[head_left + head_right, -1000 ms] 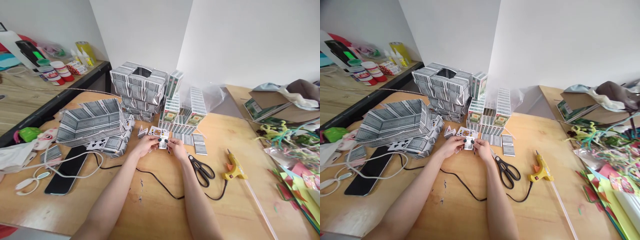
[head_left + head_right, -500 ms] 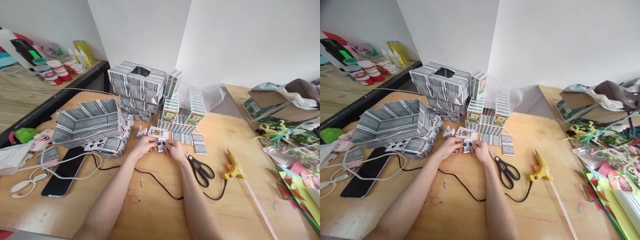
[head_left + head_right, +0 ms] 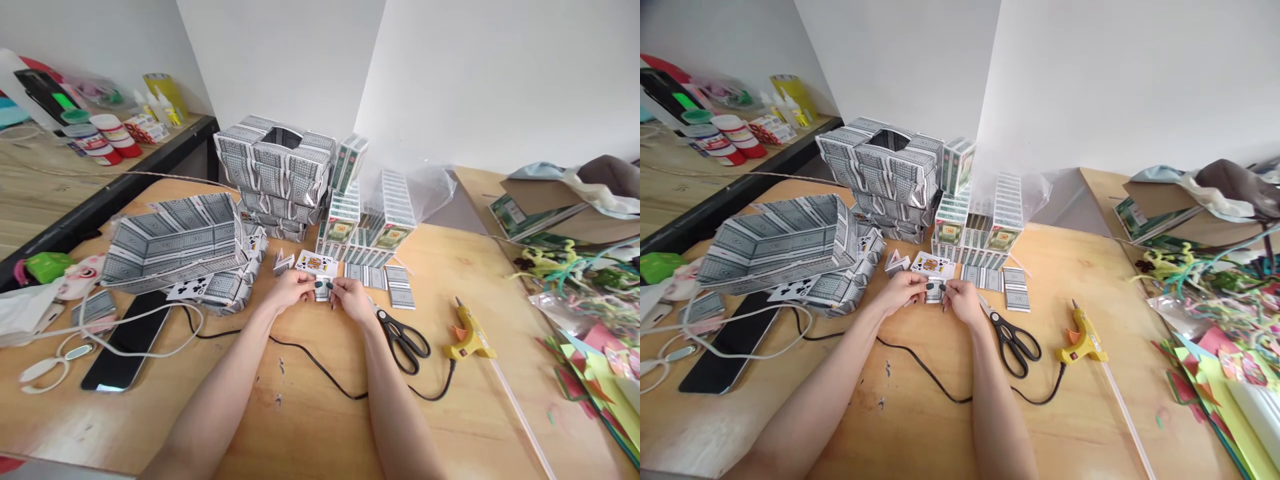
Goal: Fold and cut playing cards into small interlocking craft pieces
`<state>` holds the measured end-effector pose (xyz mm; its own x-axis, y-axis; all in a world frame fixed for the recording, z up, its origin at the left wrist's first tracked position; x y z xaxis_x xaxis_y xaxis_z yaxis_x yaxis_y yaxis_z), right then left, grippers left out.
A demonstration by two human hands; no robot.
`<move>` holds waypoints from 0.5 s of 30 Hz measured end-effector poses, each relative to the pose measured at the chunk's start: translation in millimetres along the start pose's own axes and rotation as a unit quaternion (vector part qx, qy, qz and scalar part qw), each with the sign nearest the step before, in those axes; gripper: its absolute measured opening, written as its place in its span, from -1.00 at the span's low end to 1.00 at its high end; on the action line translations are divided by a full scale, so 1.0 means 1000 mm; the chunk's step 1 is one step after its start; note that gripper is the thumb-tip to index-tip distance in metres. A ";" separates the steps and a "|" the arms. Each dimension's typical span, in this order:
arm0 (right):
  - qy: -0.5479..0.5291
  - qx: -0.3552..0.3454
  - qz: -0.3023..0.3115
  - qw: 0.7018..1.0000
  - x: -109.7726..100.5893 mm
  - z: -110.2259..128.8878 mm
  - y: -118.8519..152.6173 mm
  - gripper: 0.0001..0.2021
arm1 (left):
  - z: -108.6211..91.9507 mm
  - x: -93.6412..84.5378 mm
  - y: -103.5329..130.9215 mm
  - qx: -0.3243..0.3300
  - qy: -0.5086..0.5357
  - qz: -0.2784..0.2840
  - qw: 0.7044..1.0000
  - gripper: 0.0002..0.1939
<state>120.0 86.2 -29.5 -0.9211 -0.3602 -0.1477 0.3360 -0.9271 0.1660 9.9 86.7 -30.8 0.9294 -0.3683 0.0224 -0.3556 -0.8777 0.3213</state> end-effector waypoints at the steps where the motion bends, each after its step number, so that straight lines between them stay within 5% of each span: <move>1: -0.007 0.001 0.000 1.000 0.000 -0.001 0.000 -0.71 | 0.000 0.000 0.000 0.003 0.001 -0.002 1.000 -0.75; 15: -0.065 0.000 0.011 0.998 0.000 -0.006 -0.002 -0.73 | -0.002 -0.007 -0.005 0.051 -0.045 -0.048 0.997 -0.77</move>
<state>120.4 87.0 -35.9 -0.9314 -0.3637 -0.0165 0.3561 -0.9193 0.1674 5.3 94.1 -30.3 0.9489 -0.3024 -0.0898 -0.2772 -0.9352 0.2202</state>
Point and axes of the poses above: each hand's wrist, its own y-axis away from the middle knuckle, its own x-axis out of the palm, z = x × y, the point moved 10 cm from there along -y, towards the middle knuckle, and after that the axes turned 4 degrees about z, right-handed, at the moved point
